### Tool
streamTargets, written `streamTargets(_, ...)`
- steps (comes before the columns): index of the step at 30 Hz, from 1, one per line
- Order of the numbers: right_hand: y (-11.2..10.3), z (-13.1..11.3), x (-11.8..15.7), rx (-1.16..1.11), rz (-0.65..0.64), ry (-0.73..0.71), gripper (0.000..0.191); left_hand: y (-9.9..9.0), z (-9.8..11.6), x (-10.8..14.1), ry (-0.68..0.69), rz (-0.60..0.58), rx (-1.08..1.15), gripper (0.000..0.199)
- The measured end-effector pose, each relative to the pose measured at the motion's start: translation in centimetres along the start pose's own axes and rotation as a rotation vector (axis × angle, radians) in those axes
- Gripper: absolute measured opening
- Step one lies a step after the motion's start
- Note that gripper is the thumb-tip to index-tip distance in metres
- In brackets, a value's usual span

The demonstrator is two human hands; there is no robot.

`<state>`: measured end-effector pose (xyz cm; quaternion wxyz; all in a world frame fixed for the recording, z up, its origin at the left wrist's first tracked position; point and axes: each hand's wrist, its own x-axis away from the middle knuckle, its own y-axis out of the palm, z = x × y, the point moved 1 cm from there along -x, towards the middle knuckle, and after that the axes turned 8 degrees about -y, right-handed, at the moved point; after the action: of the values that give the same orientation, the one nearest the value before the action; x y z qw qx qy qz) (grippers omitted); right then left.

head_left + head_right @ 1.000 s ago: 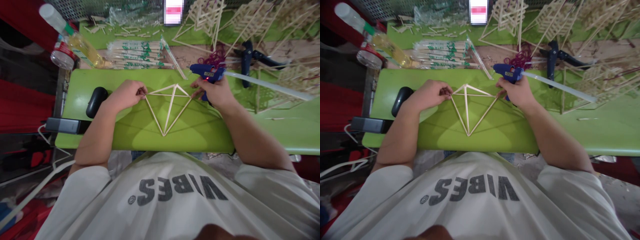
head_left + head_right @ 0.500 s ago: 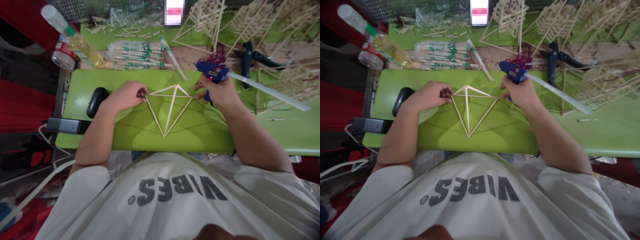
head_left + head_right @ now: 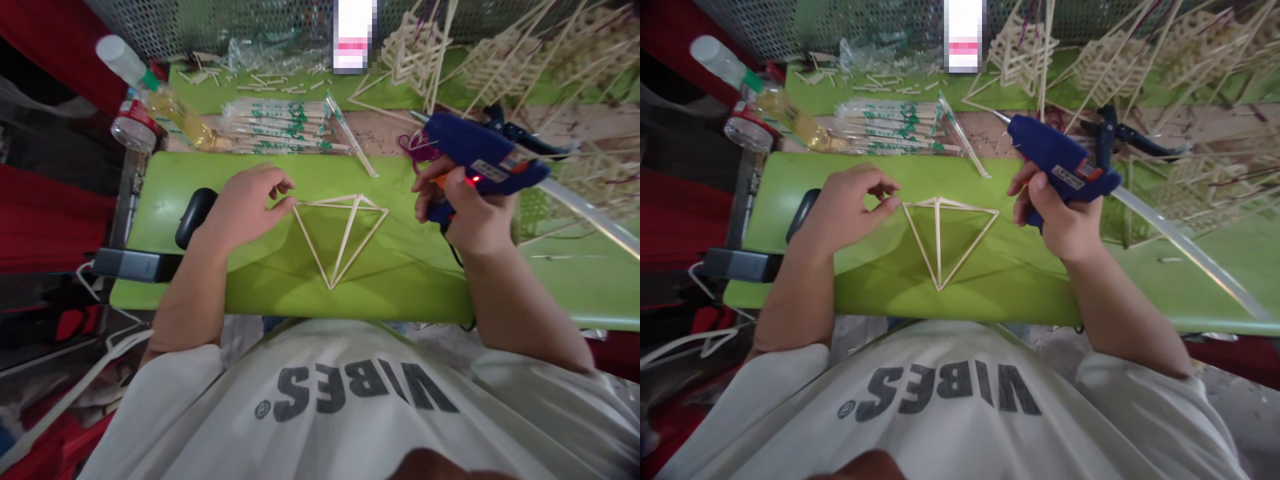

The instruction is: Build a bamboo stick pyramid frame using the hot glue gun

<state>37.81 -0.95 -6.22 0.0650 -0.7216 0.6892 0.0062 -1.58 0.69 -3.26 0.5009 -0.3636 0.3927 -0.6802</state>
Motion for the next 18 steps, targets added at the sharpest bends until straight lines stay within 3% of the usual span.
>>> streamTargets(5,1.2,-1.2,1.6,-0.067,-0.007,-0.173,0.041,0.6,2.0,1.6,0.125,0.128,0.105,0.019)
streamTargets(9,1.2,-1.3,1.4,-0.263,-0.089,-0.446,0.056,1.0,3.2,2.0,0.31,0.366,0.225,0.015)
streamTargets(11,1.1,-1.7,1.7,-0.291,-0.139,-0.423,0.051,0.8,3.8,2.1,0.411,0.488,0.289,0.013)
streamTargets(15,1.3,-3.1,3.4,-0.313,-0.226,-0.247,0.039,0.7,4.4,2.6,0.566,0.679,0.361,0.009)
streamTargets(18,2.0,-3.9,4.9,-0.458,-0.293,-0.333,0.045,1.8,4.3,3.9,0.613,0.731,0.447,0.006)
